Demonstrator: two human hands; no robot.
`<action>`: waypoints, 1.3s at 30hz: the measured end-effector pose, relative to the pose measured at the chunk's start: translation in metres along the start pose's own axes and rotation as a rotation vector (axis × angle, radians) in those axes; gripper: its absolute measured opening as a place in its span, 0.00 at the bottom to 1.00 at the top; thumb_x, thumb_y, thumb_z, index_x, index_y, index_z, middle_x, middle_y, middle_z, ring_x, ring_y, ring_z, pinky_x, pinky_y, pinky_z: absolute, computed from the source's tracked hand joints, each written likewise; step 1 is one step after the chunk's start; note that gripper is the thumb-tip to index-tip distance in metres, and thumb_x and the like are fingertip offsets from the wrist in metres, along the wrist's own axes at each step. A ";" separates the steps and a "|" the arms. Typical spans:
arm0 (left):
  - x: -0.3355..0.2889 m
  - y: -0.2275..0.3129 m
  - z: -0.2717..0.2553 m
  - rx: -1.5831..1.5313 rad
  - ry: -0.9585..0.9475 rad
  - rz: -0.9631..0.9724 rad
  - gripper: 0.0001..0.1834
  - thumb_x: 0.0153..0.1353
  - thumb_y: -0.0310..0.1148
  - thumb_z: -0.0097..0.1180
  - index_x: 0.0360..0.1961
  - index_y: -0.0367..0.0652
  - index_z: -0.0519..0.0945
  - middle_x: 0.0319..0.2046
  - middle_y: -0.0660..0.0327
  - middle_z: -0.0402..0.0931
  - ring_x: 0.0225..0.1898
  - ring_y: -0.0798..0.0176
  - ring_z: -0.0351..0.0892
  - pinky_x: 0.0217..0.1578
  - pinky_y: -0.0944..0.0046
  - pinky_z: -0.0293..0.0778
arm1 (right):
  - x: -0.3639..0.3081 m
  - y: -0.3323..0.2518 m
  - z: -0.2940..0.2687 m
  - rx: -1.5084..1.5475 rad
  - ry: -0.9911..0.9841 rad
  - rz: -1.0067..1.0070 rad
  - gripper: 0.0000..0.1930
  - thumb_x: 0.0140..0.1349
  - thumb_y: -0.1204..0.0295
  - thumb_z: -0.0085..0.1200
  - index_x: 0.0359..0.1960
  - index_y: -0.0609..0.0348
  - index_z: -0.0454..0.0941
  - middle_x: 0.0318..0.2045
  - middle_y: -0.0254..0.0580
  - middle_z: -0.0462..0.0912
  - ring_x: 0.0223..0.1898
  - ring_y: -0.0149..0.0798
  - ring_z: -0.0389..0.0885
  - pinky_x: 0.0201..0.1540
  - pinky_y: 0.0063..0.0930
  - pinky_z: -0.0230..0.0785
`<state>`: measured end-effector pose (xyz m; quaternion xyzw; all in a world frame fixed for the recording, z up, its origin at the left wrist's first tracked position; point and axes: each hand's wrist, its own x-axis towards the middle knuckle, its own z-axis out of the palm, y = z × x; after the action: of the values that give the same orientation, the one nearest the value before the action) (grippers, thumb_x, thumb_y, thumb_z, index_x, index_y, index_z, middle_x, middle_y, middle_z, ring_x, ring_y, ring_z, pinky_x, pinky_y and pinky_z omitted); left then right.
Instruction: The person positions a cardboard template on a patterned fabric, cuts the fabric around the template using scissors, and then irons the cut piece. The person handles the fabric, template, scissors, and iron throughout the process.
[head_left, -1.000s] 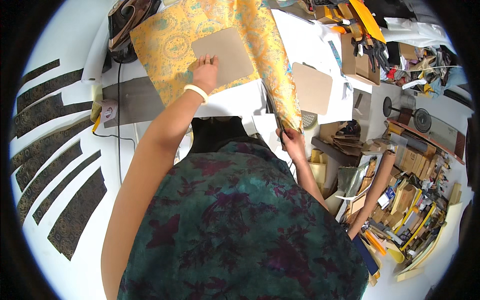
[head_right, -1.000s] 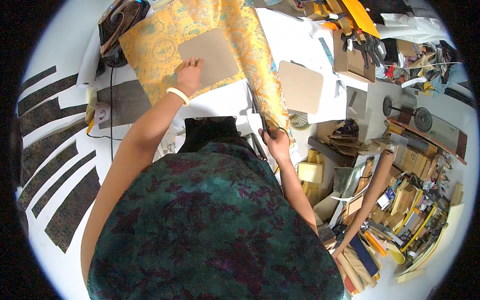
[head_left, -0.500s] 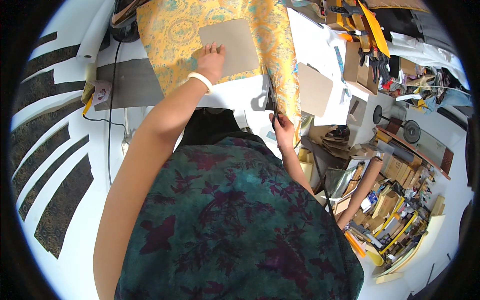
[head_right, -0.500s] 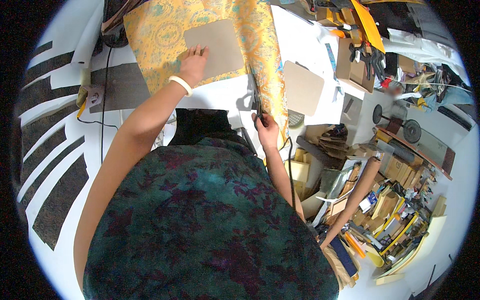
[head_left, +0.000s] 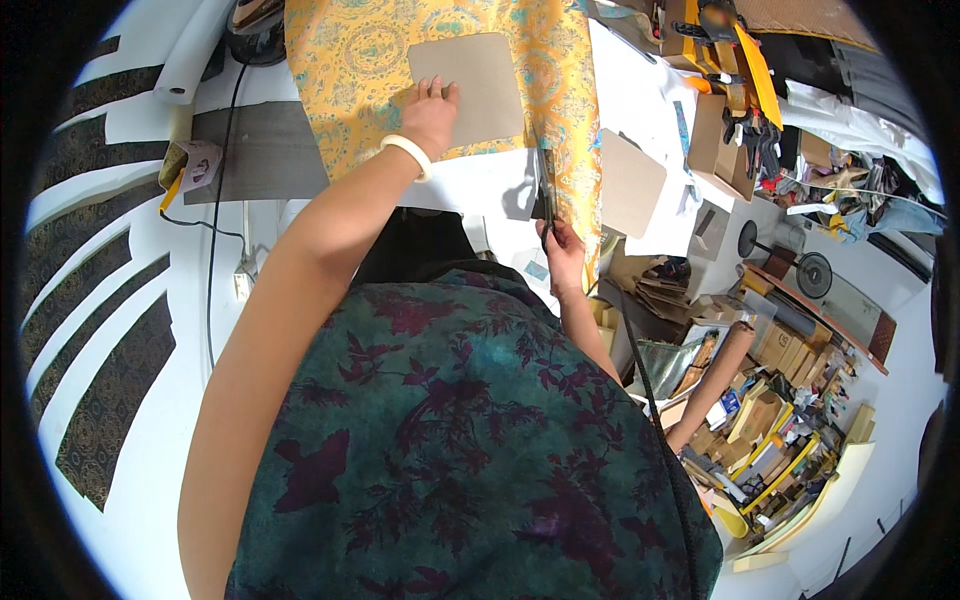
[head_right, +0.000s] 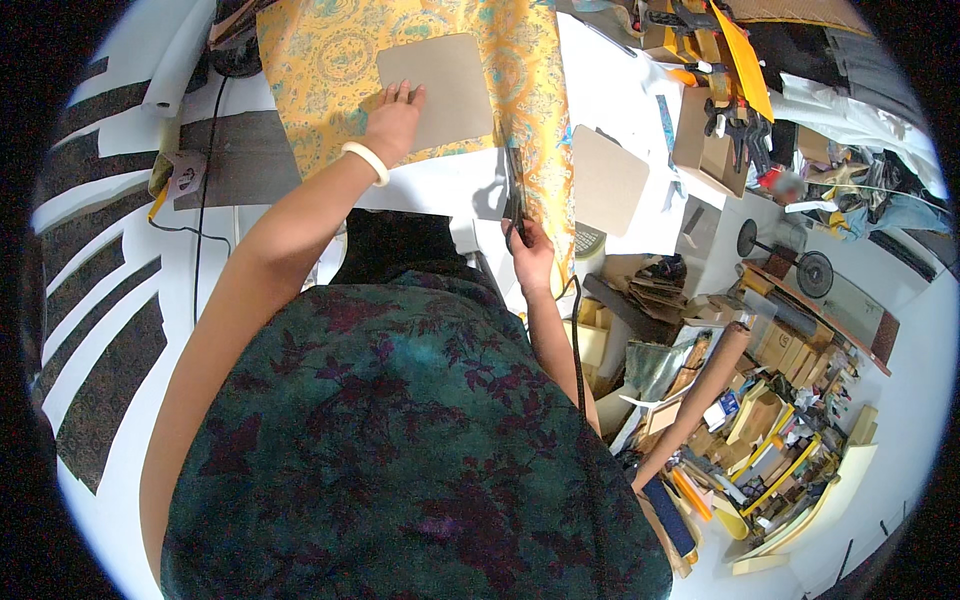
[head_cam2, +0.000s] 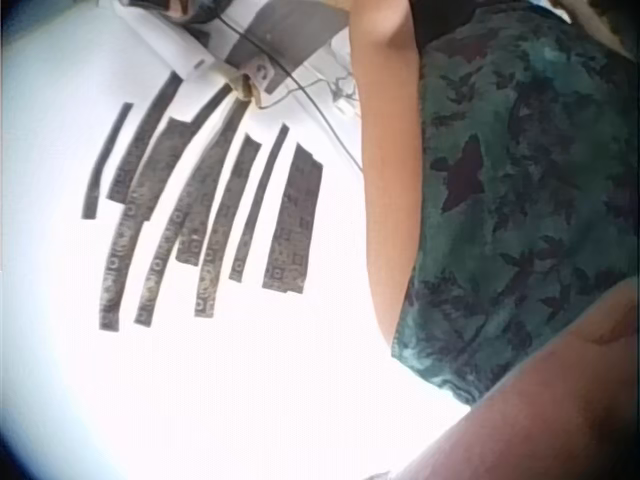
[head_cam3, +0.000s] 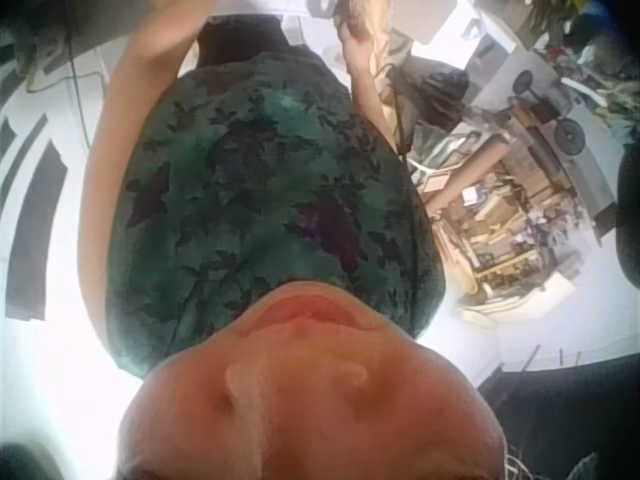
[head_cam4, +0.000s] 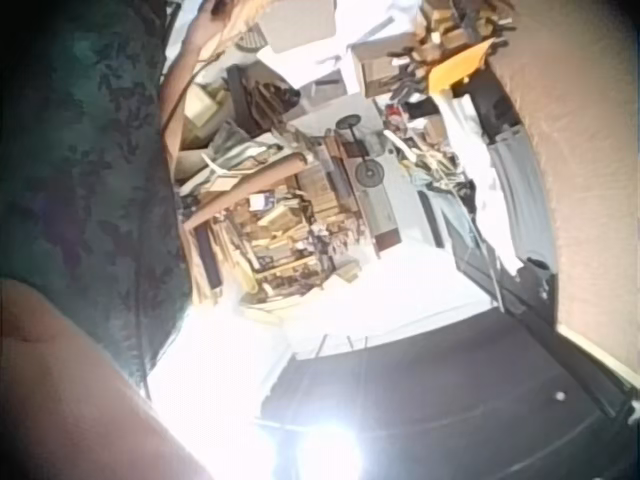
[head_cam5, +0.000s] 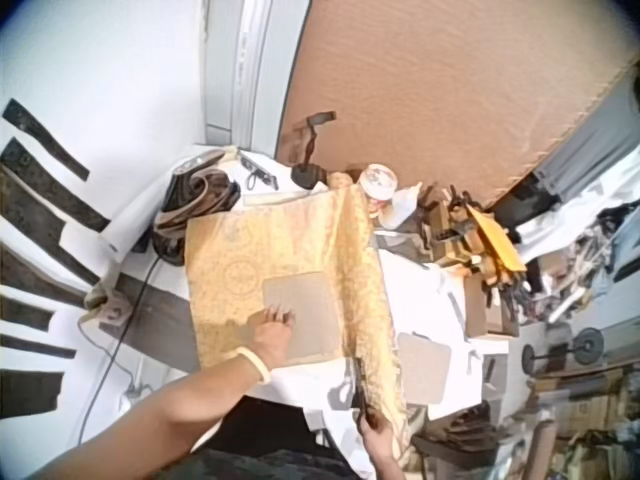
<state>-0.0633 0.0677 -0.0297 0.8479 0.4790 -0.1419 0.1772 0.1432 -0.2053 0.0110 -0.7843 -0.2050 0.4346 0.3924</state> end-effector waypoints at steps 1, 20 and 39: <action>0.000 0.000 0.000 0.002 0.000 0.002 0.35 0.70 0.21 0.42 0.79 0.42 0.55 0.78 0.41 0.51 0.79 0.40 0.52 0.78 0.49 0.50 | -0.002 0.002 -0.002 -0.026 -0.002 0.010 0.12 0.68 0.66 0.67 0.41 0.64 0.83 0.32 0.30 0.84 0.33 0.23 0.76 0.37 0.19 0.68; -0.001 -0.001 0.002 0.064 0.035 0.009 0.36 0.69 0.23 0.46 0.78 0.43 0.57 0.77 0.44 0.55 0.78 0.44 0.55 0.77 0.52 0.53 | 0.005 0.007 -0.002 0.083 -0.025 0.075 0.14 0.68 0.69 0.66 0.48 0.67 0.84 0.38 0.33 0.87 0.37 0.24 0.81 0.42 0.19 0.72; -0.003 0.002 -0.005 0.090 -0.020 -0.017 0.36 0.70 0.22 0.44 0.79 0.45 0.55 0.78 0.45 0.53 0.79 0.44 0.53 0.78 0.51 0.50 | 0.011 0.014 -0.006 0.014 -0.049 0.072 0.12 0.70 0.70 0.64 0.48 0.67 0.84 0.39 0.36 0.88 0.40 0.25 0.82 0.47 0.20 0.73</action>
<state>-0.0625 0.0663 -0.0235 0.8496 0.4774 -0.1731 0.1426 0.1543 -0.2094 -0.0039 -0.7774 -0.1829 0.4691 0.3769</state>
